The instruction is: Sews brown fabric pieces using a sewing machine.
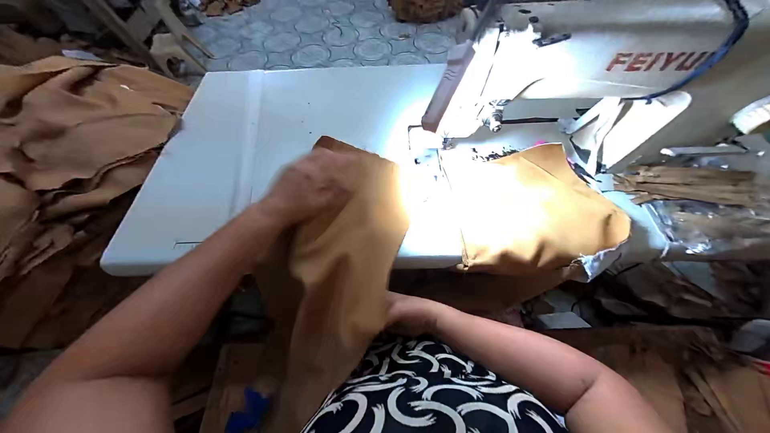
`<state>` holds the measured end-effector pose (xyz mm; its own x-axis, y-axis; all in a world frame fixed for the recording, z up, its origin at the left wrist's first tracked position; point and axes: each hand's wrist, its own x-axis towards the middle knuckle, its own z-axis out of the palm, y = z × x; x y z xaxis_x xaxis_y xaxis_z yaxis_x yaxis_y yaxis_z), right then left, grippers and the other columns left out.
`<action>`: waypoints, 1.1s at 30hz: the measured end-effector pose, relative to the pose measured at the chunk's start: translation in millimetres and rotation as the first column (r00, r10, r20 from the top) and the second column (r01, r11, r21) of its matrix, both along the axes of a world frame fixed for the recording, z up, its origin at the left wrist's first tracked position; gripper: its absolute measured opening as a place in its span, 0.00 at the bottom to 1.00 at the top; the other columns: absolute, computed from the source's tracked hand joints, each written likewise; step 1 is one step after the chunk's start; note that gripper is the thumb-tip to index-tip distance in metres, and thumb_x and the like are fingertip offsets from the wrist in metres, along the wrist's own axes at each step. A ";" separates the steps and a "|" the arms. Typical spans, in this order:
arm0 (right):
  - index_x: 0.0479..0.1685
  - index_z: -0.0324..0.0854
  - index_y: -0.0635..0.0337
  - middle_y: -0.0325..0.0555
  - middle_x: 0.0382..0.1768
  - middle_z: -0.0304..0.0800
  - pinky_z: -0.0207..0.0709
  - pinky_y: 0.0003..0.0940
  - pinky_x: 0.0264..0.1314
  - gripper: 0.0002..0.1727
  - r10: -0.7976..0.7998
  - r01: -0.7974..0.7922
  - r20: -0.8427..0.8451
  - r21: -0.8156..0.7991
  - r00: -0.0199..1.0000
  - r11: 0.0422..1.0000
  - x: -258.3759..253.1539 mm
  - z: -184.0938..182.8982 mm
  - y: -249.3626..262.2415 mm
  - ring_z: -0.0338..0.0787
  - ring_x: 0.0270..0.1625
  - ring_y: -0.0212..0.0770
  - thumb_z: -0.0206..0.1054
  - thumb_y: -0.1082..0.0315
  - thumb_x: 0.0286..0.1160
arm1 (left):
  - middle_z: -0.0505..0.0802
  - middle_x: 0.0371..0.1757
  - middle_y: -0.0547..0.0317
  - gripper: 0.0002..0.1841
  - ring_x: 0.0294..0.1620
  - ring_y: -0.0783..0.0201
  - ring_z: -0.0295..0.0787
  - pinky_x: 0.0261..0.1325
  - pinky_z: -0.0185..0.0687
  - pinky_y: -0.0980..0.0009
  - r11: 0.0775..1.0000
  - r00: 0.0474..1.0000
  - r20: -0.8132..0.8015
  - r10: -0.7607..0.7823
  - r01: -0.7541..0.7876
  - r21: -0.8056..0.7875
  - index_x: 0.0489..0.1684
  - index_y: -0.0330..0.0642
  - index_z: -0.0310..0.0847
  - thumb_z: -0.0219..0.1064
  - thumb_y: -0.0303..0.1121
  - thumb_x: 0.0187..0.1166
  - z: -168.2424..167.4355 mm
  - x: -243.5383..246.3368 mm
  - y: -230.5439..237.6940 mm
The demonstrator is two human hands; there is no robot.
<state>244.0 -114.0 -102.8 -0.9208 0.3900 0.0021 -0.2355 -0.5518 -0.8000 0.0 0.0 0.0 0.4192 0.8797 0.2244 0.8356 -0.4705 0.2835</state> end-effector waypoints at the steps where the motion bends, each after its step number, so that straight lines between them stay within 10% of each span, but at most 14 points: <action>1: 0.63 0.75 0.58 0.29 0.51 0.91 0.82 0.30 0.66 0.23 0.014 -0.014 0.114 0.004 0.993 1.000 -4.6 4.3 -1.0 0.88 0.57 0.24 0.71 0.71 0.65 | 0.82 0.79 0.41 0.28 0.83 0.39 0.74 0.84 0.63 0.38 0.986 0.986 -0.003 -0.165 0.165 -0.035 0.80 0.38 0.76 0.62 0.44 0.84 -22.4 4.5 7.4; 7: 0.76 0.68 0.69 0.51 0.61 0.85 0.82 0.35 0.67 0.24 -0.100 0.084 0.496 0.055 0.863 0.995 -17.3 22.3 -2.2 0.87 0.61 0.34 0.64 0.71 0.84 | 0.61 0.95 0.51 0.32 0.96 0.37 0.44 0.86 0.28 0.23 0.979 0.994 -0.102 -0.036 0.014 -0.205 0.94 0.58 0.59 0.39 0.55 0.92 -45.3 8.9 40.3; 12: 0.55 0.82 0.61 0.38 0.41 0.95 0.89 0.33 0.52 0.11 -0.340 0.293 0.393 0.174 0.854 0.940 60.7 67.5 12.0 0.94 0.45 0.30 0.61 0.71 0.80 | 0.69 0.90 0.46 0.33 0.91 0.35 0.56 0.80 0.49 0.22 0.985 0.980 -0.193 0.041 -0.072 -0.154 0.88 0.60 0.69 0.49 0.62 0.86 -34.3 -4.4 38.6; 15: 0.61 0.84 0.59 0.38 0.42 0.94 0.87 0.30 0.49 0.15 -0.795 0.346 0.455 0.728 0.402 0.592 119.4 101.9 24.4 0.92 0.43 0.28 0.62 0.66 0.81 | 0.73 0.88 0.44 0.35 0.92 0.40 0.58 0.88 0.42 0.29 0.996 0.989 -0.118 -0.088 0.087 -0.014 0.76 0.40 0.78 0.51 0.61 0.85 -45.1 1.0 21.4; 18: 0.70 0.78 0.70 0.66 0.58 0.87 0.80 0.62 0.60 0.25 -0.993 0.002 0.093 0.996 0.070 0.093 129.4 106.6 44.3 0.88 0.58 0.61 0.65 0.64 0.78 | 0.71 0.90 0.51 0.36 0.94 0.44 0.57 0.89 0.39 0.31 0.983 0.981 -0.065 -0.183 0.181 -0.030 0.87 0.44 0.69 0.46 0.60 0.87 -56.2 13.3 11.9; 20: 0.67 0.81 0.72 0.69 0.60 0.88 0.77 0.63 0.67 0.23 -0.986 -0.061 -0.045 0.997 0.159 -0.055 104.9 103.1 55.0 0.87 0.64 0.66 0.64 0.64 0.80 | 0.68 0.92 0.53 0.37 0.95 0.46 0.54 0.90 0.36 0.31 0.976 0.975 -0.072 -0.209 0.203 -0.079 0.91 0.46 0.64 0.44 0.60 0.88 -57.5 20.2 9.8; 22: 0.59 0.88 0.69 0.62 0.46 0.94 0.85 0.58 0.53 0.17 -0.927 -0.050 -0.160 0.981 0.340 -0.188 72.9 81.3 73.3 0.94 0.47 0.60 0.65 0.67 0.79 | 0.66 0.93 0.54 0.38 0.96 0.47 0.51 0.91 0.34 0.32 0.967 0.968 -0.078 -0.240 0.231 -0.110 0.92 0.49 0.63 0.42 0.62 0.88 -56.6 23.0 5.9; 28: 0.58 0.90 0.59 0.58 0.48 0.93 0.85 0.57 0.48 0.17 -0.878 -0.123 -0.061 0.983 0.475 -0.135 47.5 21.3 67.9 0.94 0.49 0.57 0.59 0.62 0.83 | 0.66 0.93 0.62 0.36 0.96 0.54 0.49 0.92 0.36 0.35 0.955 0.958 -0.110 -0.266 0.246 -0.164 0.91 0.52 0.64 0.40 0.60 0.89 -49.9 2.0 -34.6; 33: 0.45 0.90 0.58 0.46 0.36 0.89 0.84 0.40 0.39 0.14 -0.828 -0.077 -0.001 0.996 0.560 -0.053 50.2 31.8 84.4 0.90 0.37 0.42 0.60 0.62 0.81 | 0.94 0.57 0.46 0.15 0.63 0.47 0.90 0.70 0.81 0.49 0.964 0.959 0.100 -0.266 0.267 0.002 0.49 0.37 0.94 0.60 0.33 0.84 -25.6 8.5 3.5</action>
<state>294.3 -29.7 -71.0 -0.5475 0.7407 0.3893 0.5701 0.6707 -0.4744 8.5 3.5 -25.6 0.6152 0.7417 0.2672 0.6479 -0.6688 0.3645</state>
